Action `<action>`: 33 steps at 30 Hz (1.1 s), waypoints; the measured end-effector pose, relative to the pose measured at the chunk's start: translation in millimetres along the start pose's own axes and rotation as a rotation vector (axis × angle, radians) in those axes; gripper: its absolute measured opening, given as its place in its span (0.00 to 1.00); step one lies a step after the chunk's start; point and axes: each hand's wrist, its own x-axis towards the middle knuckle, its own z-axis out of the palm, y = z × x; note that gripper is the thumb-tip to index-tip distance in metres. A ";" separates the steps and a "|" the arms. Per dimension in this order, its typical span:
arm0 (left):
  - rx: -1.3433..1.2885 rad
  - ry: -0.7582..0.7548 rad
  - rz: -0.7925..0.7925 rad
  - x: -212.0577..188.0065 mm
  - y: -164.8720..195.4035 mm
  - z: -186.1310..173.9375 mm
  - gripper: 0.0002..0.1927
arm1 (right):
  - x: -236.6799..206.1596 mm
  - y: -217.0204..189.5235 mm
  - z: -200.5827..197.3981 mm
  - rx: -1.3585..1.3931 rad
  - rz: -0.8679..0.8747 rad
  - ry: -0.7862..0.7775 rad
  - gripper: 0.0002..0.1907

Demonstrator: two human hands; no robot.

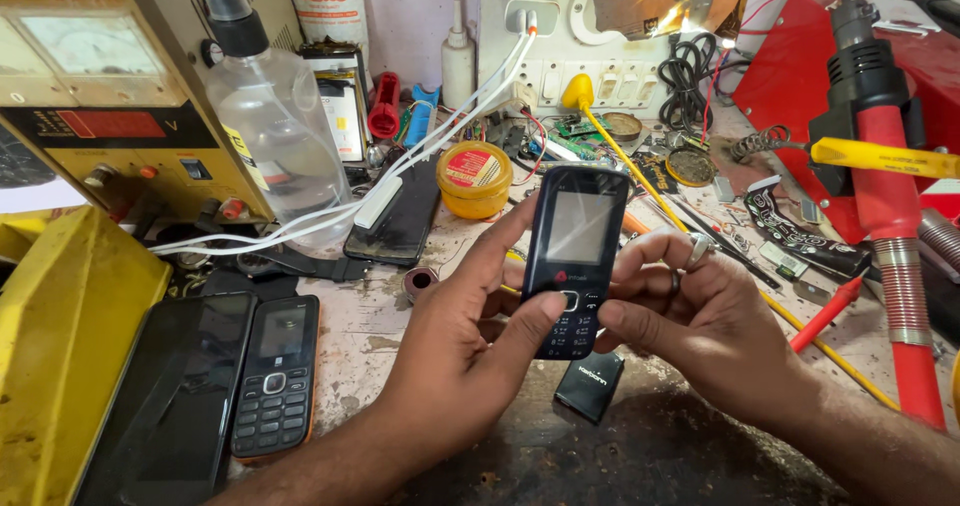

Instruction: The person picks up a feature phone, removes its back cover and battery, then pries open the front housing with their hands and separates the keypad frame from the body. They open a cardboard box of spare screens, take out a replacement screen, and place it on the workbench next to the disassembled phone.

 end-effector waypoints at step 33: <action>-0.101 -0.052 -0.201 4.1 -8.1 -2.9 0.14 | -1.3 -0.1 4.3 -0.073 0.020 0.003 0.22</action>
